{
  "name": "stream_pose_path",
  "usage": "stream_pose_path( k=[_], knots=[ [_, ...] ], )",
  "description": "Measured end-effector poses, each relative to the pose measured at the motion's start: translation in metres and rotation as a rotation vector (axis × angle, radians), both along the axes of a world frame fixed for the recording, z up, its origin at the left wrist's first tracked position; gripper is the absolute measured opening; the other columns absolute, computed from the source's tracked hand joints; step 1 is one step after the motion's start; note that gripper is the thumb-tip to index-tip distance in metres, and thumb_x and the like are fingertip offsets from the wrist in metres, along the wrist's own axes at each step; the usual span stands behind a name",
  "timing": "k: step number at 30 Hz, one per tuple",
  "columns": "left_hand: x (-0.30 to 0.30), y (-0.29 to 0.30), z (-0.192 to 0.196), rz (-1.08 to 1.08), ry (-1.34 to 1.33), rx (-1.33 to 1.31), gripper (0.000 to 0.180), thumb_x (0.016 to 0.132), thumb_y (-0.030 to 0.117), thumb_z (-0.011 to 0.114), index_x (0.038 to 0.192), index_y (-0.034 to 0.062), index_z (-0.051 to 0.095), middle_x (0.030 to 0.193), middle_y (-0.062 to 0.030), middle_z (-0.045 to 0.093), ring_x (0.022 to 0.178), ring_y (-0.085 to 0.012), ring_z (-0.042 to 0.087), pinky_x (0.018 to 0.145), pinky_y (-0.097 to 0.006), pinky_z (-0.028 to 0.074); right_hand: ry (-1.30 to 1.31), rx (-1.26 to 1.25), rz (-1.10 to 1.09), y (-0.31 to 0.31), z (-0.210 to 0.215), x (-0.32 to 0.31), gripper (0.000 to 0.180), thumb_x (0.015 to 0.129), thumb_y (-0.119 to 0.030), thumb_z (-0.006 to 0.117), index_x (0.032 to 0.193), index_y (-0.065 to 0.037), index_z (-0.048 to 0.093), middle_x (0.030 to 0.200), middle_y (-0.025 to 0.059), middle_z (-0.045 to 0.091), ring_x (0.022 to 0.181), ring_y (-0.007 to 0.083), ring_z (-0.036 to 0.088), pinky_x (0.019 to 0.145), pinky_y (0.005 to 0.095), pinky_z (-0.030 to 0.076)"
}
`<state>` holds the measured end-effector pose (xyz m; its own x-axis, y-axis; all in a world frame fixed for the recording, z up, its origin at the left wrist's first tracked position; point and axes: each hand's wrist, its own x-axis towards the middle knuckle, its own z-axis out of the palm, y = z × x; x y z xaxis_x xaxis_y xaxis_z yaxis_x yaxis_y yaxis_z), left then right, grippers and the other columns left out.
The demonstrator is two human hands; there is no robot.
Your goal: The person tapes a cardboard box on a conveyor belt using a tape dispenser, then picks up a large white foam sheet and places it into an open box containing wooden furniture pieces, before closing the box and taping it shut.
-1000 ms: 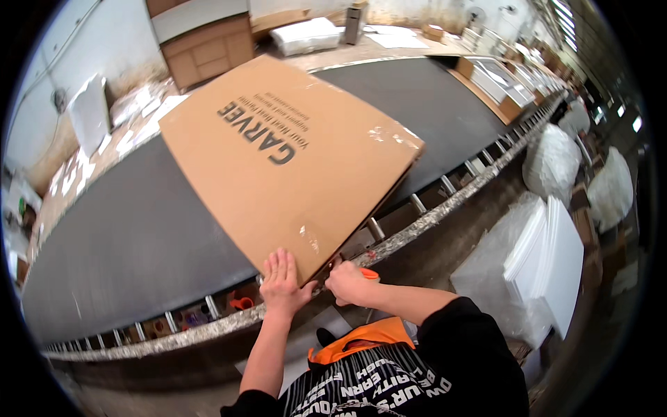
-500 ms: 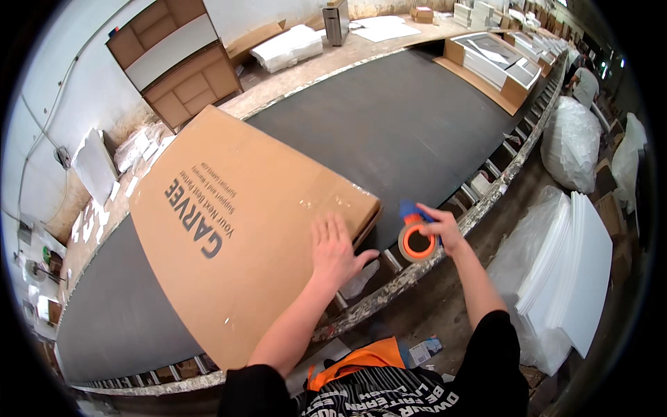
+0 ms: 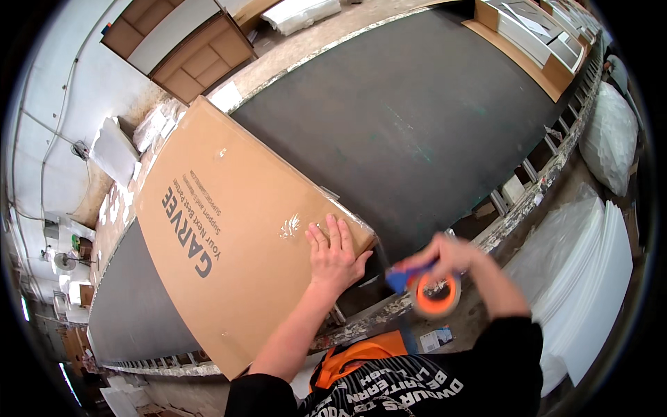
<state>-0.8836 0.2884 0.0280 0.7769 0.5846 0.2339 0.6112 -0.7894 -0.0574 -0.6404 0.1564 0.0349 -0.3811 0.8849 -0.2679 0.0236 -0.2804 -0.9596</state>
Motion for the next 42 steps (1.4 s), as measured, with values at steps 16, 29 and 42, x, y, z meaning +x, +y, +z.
stream_pose_path(
  k=[16, 29, 42],
  knots=[
    [0.048, 0.031, 0.044, -1.133, 0.891, 0.305, 0.024, 0.086, 0.042, 0.057, 0.088, 0.0283, 0.077, 0.103, 0.0088, 0.069, 0.140, -0.0278, 0.033, 0.121, -0.049, 0.001, 0.073, 0.049, -1.058, -0.029, -0.022, -0.250, 0.065, 0.070, -0.013, 0.073, 0.127, 0.009, 0.052, 0.097, 0.0073, 0.064, 0.084, 0.0062, 0.055, 0.079, 0.0221, 0.046],
    [-0.242, 0.021, 0.037, -1.352, 0.734, 0.156, 0.035, 0.094, 0.037, 0.047, 0.092, 0.0155, 0.074, 0.106, 0.0062, 0.070, 0.142, -0.0267, 0.029, 0.121, -0.047, 0.005, -0.011, 0.095, -1.150, -0.074, -0.038, -0.573, 0.066, 0.068, -0.014, 0.074, 0.128, 0.006, 0.054, 0.117, 0.0135, 0.066, 0.097, 0.0063, 0.059, 0.087, 0.0220, 0.046],
    [-0.430, 0.013, 0.022, -1.540, 0.417, -0.134, 0.024, 0.087, 0.037, 0.058, 0.084, 0.0162, 0.071, 0.101, 0.0034, 0.068, 0.133, -0.0365, 0.040, 0.118, -0.054, 0.016, -0.547, -0.006, -1.030, -0.028, -0.071, -0.773, 0.064, 0.068, -0.034, 0.071, 0.125, -0.008, 0.061, 0.108, 0.0153, 0.066, 0.088, 0.0285, 0.068, 0.079, 0.0363, 0.053]
  ],
)
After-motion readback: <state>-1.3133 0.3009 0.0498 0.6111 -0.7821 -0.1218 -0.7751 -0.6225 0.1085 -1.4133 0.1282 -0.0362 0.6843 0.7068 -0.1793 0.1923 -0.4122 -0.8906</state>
